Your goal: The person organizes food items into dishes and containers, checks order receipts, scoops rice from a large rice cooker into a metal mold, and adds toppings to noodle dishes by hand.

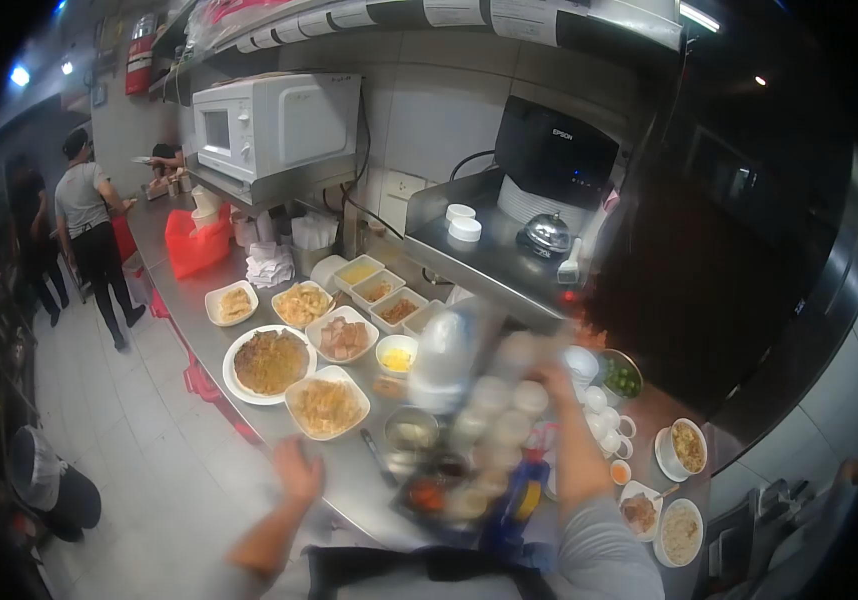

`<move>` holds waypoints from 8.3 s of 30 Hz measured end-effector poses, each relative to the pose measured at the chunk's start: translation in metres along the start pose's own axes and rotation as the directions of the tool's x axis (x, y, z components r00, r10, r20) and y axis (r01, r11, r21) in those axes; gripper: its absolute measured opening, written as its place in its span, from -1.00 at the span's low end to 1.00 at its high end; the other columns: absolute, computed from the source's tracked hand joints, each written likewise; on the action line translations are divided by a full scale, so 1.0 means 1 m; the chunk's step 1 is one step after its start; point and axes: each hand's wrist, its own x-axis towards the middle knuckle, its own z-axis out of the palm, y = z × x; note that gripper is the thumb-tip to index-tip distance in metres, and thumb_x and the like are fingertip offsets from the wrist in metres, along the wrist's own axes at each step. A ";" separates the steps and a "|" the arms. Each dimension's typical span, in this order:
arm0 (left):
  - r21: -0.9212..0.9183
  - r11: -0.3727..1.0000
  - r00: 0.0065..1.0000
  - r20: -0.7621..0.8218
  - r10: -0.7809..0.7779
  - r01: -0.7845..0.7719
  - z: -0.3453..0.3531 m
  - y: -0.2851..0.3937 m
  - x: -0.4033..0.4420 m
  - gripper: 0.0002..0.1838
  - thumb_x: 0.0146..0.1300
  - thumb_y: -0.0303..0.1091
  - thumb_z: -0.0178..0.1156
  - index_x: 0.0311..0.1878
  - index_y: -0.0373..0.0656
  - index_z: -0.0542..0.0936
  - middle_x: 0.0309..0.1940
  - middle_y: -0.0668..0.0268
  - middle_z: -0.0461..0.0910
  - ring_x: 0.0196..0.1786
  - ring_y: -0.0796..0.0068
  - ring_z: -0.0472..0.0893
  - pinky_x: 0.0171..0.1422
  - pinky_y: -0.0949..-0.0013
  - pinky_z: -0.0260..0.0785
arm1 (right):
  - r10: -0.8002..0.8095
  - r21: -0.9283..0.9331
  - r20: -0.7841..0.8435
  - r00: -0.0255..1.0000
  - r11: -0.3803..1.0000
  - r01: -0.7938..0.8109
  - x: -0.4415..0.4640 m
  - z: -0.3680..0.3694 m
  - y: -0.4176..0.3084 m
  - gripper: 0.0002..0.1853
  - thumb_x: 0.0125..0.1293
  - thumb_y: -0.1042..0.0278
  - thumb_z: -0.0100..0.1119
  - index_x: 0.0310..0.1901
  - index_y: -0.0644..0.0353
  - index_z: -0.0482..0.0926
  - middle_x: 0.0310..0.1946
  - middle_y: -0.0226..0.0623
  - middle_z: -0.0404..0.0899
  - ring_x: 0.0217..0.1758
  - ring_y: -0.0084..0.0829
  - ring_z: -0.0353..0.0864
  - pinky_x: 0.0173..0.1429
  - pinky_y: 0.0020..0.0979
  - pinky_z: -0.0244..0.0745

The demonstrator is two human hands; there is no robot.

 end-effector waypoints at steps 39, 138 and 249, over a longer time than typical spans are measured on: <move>0.197 0.714 0.737 -0.087 -0.670 0.672 0.034 -0.043 0.045 -0.37 0.24 -0.06 -0.06 0.39 0.16 0.07 0.33 0.09 0.01 0.35 0.08 0.10 0.23 -0.14 0.13 | 0.119 -0.678 -0.445 0.887 -0.692 -0.248 -0.239 -0.139 -0.029 -0.83 0.10 0.31 0.12 -0.28 -0.08 0.66 -0.30 -0.43 0.66 -0.20 -0.43 0.64 -0.08 -0.27 0.35; -0.687 0.352 0.768 0.514 -0.383 0.635 0.010 -0.329 0.324 -0.48 0.27 -0.37 0.03 0.26 -0.14 0.11 -0.45 0.21 0.50 -0.54 0.49 0.47 -0.58 0.48 0.31 | -0.667 -0.637 -0.718 0.202 0.511 -0.577 -0.430 0.178 0.169 -0.46 0.25 0.36 0.00 0.26 0.27 0.17 0.18 0.07 0.19 0.19 0.02 0.24 0.30 -0.11 0.11; -0.108 0.813 -0.470 0.769 0.433 0.572 -0.126 0.121 0.027 -0.34 0.13 -0.51 -0.10 0.37 -0.16 0.07 -0.26 0.14 0.57 -0.45 0.46 0.64 -0.44 0.50 0.57 | 0.147 -0.896 0.444 0.884 0.060 0.440 -0.424 0.197 -0.112 -0.71 0.04 0.44 0.06 -0.23 -0.09 0.69 -0.26 -0.43 0.37 -0.09 -0.39 0.34 -0.01 -0.38 0.29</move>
